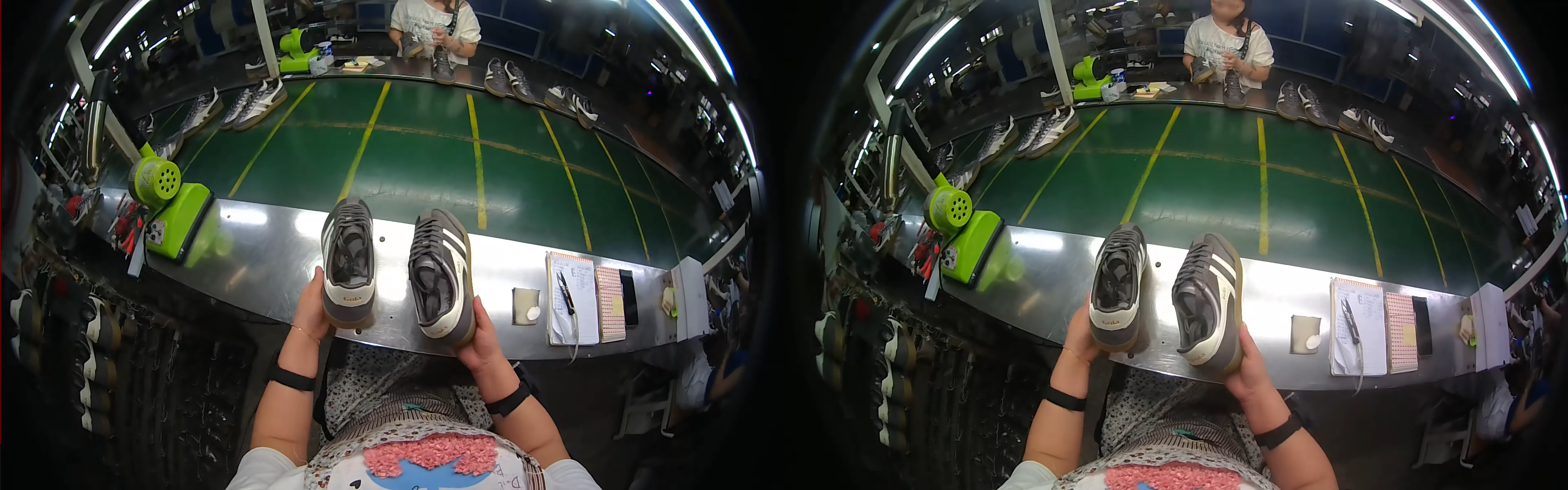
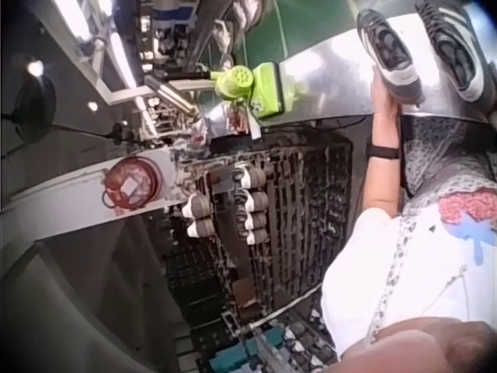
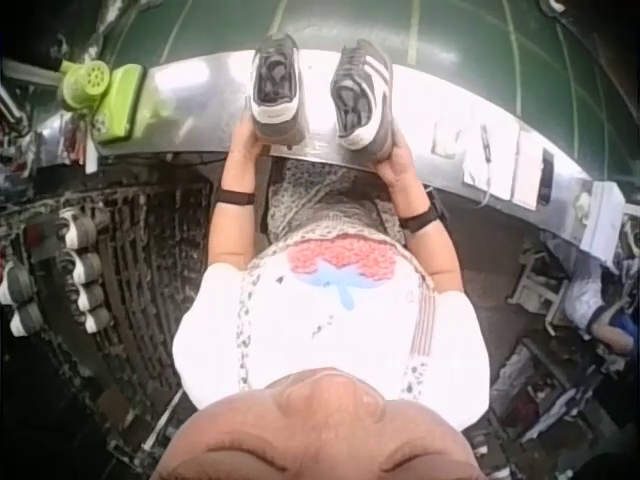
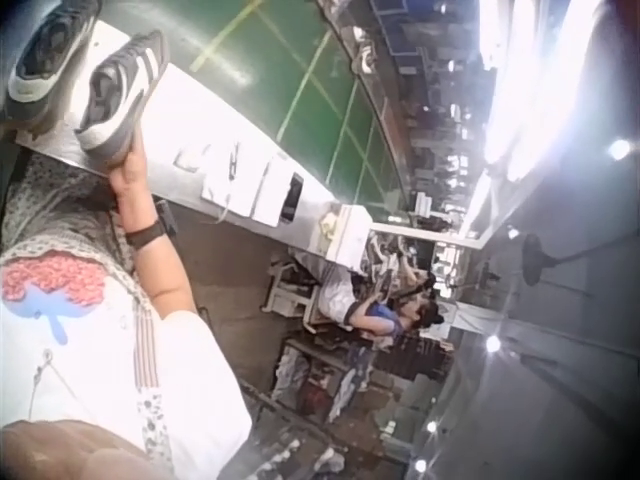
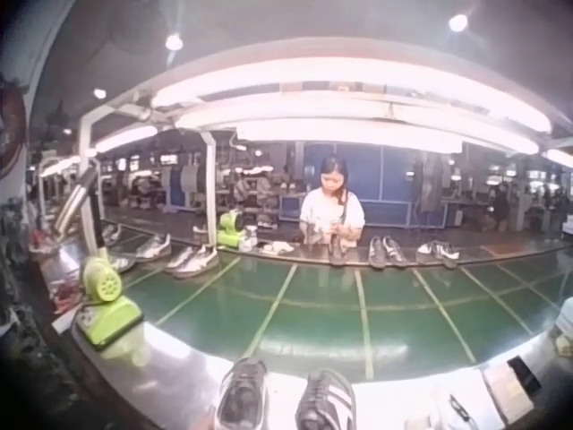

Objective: The recorder is inspecting and checking the quality of manufactured shoes on an assembly line.

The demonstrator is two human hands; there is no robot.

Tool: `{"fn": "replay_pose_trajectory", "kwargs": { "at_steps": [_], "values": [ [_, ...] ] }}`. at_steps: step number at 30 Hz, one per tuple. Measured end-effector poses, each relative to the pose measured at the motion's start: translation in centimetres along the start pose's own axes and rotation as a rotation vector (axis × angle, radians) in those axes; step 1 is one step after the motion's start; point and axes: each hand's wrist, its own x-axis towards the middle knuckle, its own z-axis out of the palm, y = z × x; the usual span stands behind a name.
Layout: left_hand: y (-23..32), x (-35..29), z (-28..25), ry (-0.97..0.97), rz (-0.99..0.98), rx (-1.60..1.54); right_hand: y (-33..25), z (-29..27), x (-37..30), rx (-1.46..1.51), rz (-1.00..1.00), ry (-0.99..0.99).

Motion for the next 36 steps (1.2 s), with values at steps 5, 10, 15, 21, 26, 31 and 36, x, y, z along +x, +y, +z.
{"fn": "replay_pose_trajectory", "kwargs": {
  "at_steps": [5, 10, 15, 21, 26, 31, 36],
  "values": [
    [-2.5, 2.2, -4.1, 0.388, 0.66, 0.919, -0.2, 0.3, 0.6, 0.283, -0.055, -0.065],
    [-2.3, 1.4, -2.7, 0.37, 0.662, 0.91, -1.6, 1.5, 2.0, 0.552, -0.101, -0.209],
    [-2.2, 1.3, -3.1, 0.364, 0.678, 0.914, -2.3, 2.4, 2.9, 0.597, -0.182, -0.27],
    [-2.5, 1.6, -3.4, 0.378, 0.7, 0.948, -2.6, 2.7, 3.4, 0.611, -0.196, -0.246],
    [-2.5, 1.4, -3.1, 0.376, 0.68, 0.951, -2.6, 2.5, 3.6, 0.6, -0.212, -0.247],
    [-2.7, 1.6, -3.6, 0.385, 0.683, 0.944, -2.6, 2.4, 3.8, 0.634, -0.203, -0.232],
    [-2.7, 1.7, -3.5, 0.382, 0.674, 0.916, -2.7, 2.4, 4.1, 0.643, -0.204, -0.22]
  ]
}}
